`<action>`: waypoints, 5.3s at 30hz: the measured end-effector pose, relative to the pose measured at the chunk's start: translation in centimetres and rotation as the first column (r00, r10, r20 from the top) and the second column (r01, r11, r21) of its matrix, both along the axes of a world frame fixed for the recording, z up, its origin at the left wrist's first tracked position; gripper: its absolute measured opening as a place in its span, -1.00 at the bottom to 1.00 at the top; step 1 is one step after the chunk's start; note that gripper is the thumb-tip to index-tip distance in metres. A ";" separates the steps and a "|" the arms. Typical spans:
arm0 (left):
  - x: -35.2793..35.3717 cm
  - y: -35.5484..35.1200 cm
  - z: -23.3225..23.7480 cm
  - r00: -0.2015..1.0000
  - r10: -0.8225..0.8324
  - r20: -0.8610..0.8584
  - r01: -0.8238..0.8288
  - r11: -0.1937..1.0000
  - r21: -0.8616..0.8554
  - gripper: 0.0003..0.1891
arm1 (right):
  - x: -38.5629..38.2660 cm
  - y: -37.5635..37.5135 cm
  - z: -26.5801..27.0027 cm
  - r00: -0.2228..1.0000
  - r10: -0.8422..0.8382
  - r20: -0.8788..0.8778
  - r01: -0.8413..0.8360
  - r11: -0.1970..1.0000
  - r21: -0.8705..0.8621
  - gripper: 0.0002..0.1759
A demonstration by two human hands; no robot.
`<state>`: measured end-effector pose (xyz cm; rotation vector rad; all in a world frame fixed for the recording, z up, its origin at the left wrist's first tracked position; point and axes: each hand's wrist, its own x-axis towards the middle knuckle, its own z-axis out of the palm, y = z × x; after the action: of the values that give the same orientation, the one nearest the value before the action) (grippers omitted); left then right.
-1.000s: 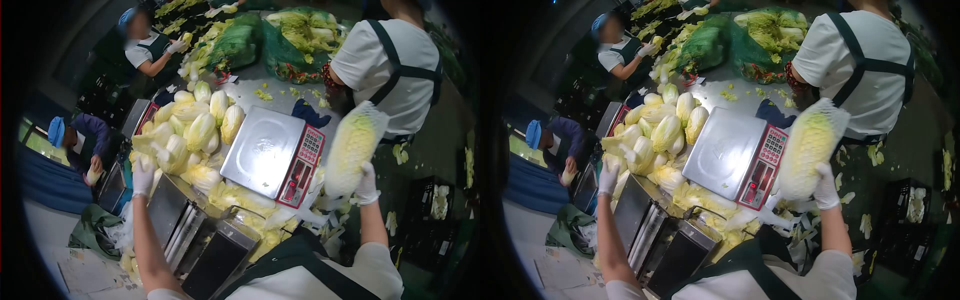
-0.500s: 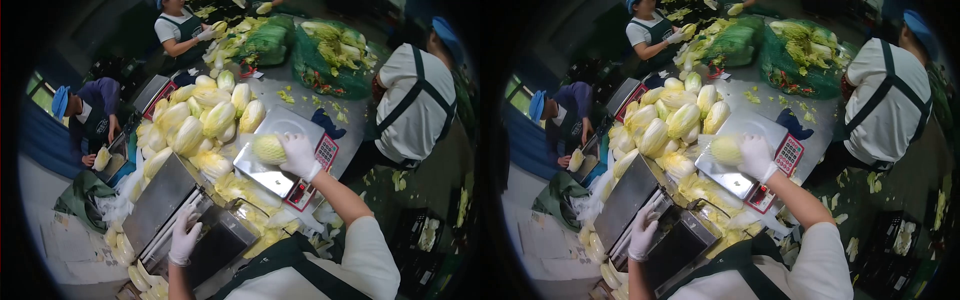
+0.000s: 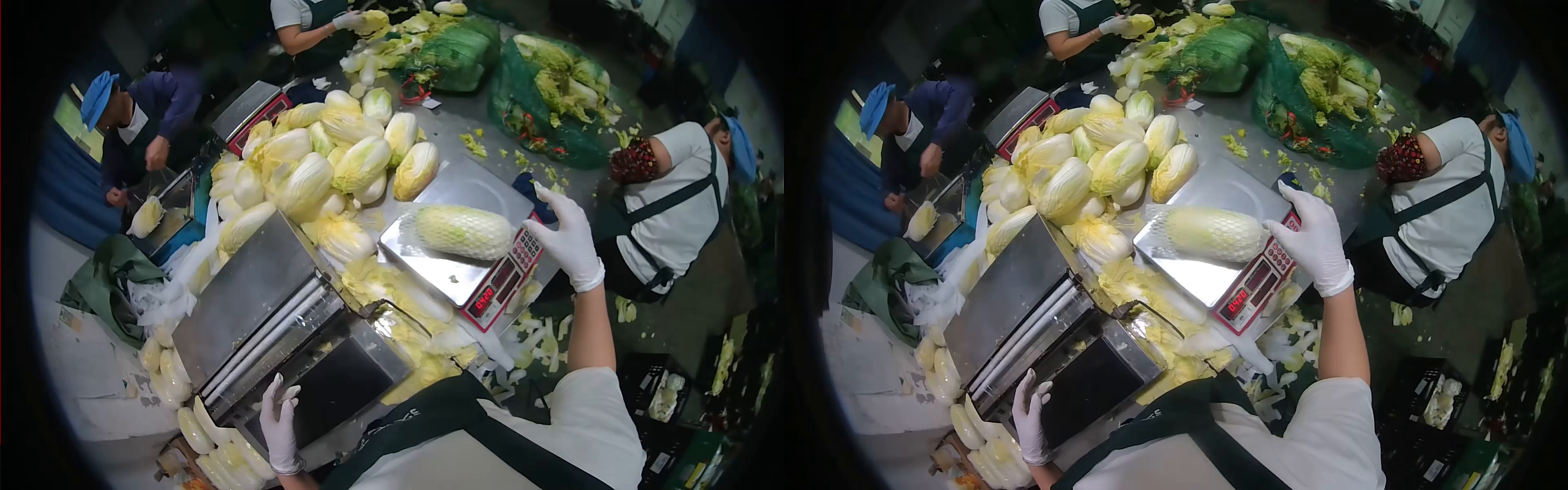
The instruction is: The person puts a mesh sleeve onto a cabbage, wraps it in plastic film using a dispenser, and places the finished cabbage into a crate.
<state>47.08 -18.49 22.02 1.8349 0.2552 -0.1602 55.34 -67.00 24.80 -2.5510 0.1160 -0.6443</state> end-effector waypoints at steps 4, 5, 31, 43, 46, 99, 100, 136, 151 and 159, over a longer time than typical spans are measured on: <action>-0.1 0.5 0.0 1.000 0.004 0.008 -0.004 1.000 -0.009 -0.54 | 0.3 0.7 -0.4 0.996 0.084 0.012 -0.082 0.993 -0.084 -0.43; 0.0 0.4 0.0 1.000 0.003 0.015 -0.003 1.000 -0.013 -0.54 | 0.7 1.2 -0.5 0.992 0.125 0.016 -0.122 0.984 -0.129 -0.43; -0.2 14.6 -1.8 0.939 0.132 0.318 -0.189 0.969 0.156 -0.52 | 14.0 39.7 0.4 0.449 0.855 -0.259 -0.887 0.392 -0.243 -0.07; 5.9 23.0 0.0 0.678 -0.735 -0.012 0.205 0.173 0.963 -0.45 | 13.6 32.0 -0.5 0.466 0.747 -0.475 -0.832 0.187 -0.523 -0.46; 7.7 23.3 -1.9 0.504 -0.860 -0.076 0.188 0.024 0.982 -0.46 | 12.5 30.7 -2.1 0.423 0.678 -0.601 -0.815 -0.005 -0.580 -0.50; -17.9 5.3 -31.8 0.952 -0.096 -0.291 -0.058 0.877 -0.476 -0.81 | -14.0 26.2 -23.5 0.307 0.666 -0.679 -0.111 0.734 0.670 -0.60; -16.2 3.4 -31.4 0.968 -0.129 -0.215 0.018 0.892 -0.452 -0.82 | -14.0 27.0 -23.4 0.299 0.665 -0.684 -0.159 0.741 0.652 -0.60; -15.7 2.3 -10.4 0.890 0.436 -0.135 -0.074 -0.153 -0.985 -0.41 | -8.6 40.8 -2.1 -0.251 0.936 -0.246 -0.566 0.064 0.822 -0.17; -38.4 16.7 -15.6 -0.130 0.978 0.161 -0.982 -0.104 -0.159 -0.43 | -12.9 46.5 -7.3 -0.549 0.748 -0.373 -0.575 -0.014 0.818 -0.53; -38.1 18.1 -28.6 -0.301 0.922 -0.244 -0.952 -0.305 0.024 -0.31 | -11.2 42.6 -9.2 -0.373 0.734 -0.568 -0.624 0.255 0.739 -0.60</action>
<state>8.99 -0.38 -6.57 0.7663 1.8182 0.8935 44.17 -24.44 15.56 -1.7724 -1.0421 1.4555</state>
